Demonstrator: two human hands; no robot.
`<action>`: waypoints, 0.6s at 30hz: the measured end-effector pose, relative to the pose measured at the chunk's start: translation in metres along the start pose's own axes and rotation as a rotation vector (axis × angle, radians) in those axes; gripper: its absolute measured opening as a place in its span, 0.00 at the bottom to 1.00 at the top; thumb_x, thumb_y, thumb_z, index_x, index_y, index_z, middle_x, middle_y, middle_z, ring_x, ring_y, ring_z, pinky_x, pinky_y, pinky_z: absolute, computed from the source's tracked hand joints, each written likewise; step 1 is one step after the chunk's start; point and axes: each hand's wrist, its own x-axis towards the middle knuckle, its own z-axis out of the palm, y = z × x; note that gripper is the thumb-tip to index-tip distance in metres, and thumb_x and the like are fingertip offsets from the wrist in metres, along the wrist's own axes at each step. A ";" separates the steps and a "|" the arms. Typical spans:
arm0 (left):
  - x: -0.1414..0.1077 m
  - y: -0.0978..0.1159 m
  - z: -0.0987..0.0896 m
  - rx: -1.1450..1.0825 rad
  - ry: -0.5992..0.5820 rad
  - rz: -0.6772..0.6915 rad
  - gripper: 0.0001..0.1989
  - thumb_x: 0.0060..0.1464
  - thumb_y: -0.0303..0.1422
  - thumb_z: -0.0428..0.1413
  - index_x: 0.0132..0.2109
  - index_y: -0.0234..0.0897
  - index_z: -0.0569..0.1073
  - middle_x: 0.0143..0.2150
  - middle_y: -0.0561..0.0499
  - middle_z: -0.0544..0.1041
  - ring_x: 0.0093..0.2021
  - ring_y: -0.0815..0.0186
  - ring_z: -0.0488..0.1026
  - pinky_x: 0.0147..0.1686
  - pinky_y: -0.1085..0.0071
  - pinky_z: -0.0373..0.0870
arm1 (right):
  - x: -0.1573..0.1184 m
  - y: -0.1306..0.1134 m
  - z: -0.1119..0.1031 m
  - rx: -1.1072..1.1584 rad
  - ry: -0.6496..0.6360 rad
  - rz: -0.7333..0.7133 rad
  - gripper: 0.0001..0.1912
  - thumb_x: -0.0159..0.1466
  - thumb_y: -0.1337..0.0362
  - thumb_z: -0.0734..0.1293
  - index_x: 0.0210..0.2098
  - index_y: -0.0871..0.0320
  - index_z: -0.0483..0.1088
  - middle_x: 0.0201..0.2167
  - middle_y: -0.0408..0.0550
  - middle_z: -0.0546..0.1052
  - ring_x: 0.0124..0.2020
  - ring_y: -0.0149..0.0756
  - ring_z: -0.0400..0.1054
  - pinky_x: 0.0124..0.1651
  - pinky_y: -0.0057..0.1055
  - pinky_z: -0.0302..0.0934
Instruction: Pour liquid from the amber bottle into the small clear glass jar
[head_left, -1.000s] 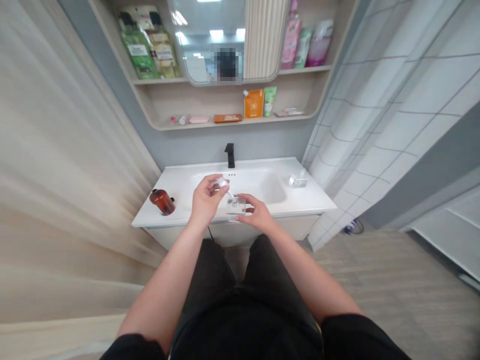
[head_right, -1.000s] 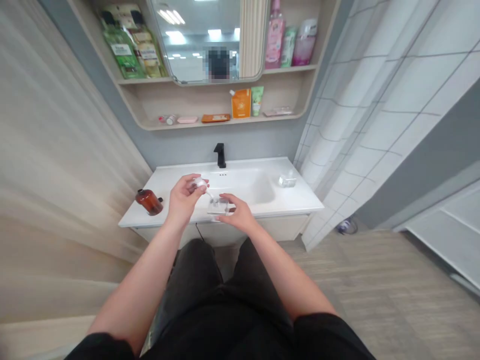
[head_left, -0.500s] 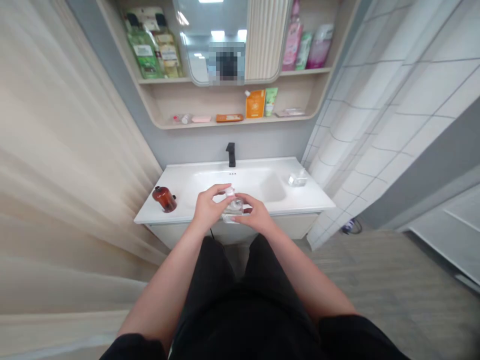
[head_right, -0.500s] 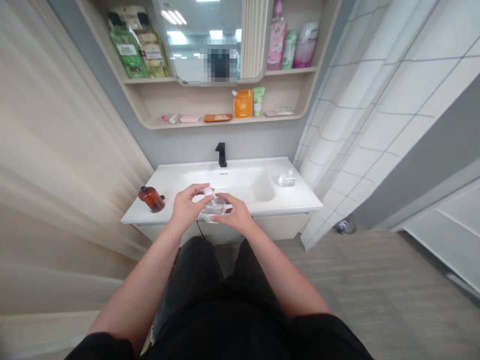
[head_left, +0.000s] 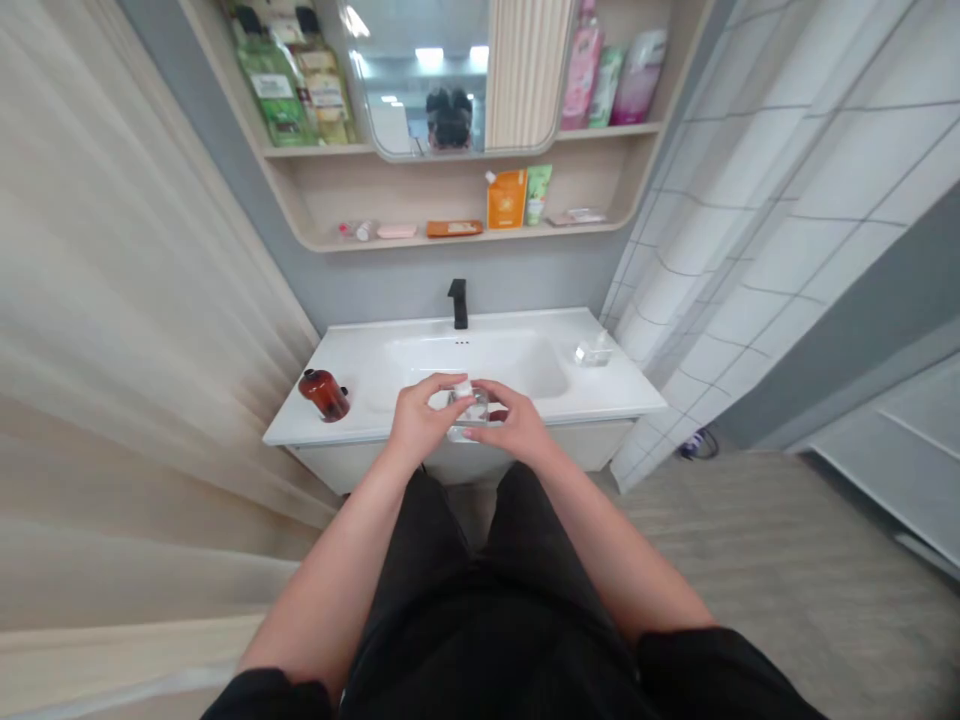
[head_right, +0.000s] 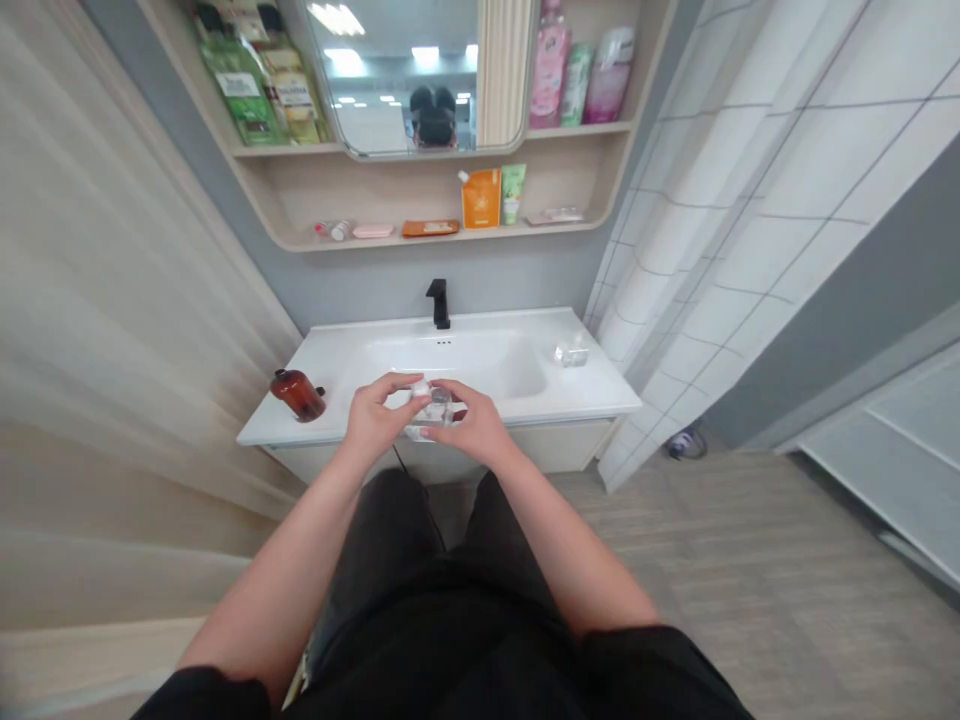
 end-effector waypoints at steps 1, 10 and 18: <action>0.000 -0.001 0.000 -0.018 0.004 -0.008 0.15 0.54 0.41 0.74 0.47 0.43 0.87 0.47 0.46 0.88 0.49 0.54 0.85 0.56 0.55 0.82 | 0.000 -0.001 0.000 -0.006 0.001 0.002 0.42 0.52 0.54 0.86 0.65 0.46 0.78 0.62 0.50 0.82 0.60 0.53 0.79 0.51 0.42 0.78; -0.005 -0.006 0.000 0.008 0.008 0.005 0.18 0.55 0.40 0.73 0.52 0.43 0.84 0.50 0.47 0.87 0.51 0.57 0.85 0.58 0.57 0.82 | -0.002 -0.010 0.001 -0.005 -0.003 0.019 0.41 0.52 0.55 0.86 0.64 0.48 0.79 0.61 0.50 0.83 0.57 0.51 0.80 0.47 0.38 0.77; -0.005 -0.015 -0.002 0.026 0.056 0.046 0.16 0.54 0.44 0.73 0.44 0.40 0.85 0.41 0.48 0.87 0.44 0.59 0.86 0.51 0.60 0.84 | -0.002 -0.018 0.004 -0.024 0.005 0.026 0.42 0.52 0.53 0.86 0.64 0.51 0.79 0.61 0.53 0.83 0.58 0.52 0.79 0.47 0.37 0.76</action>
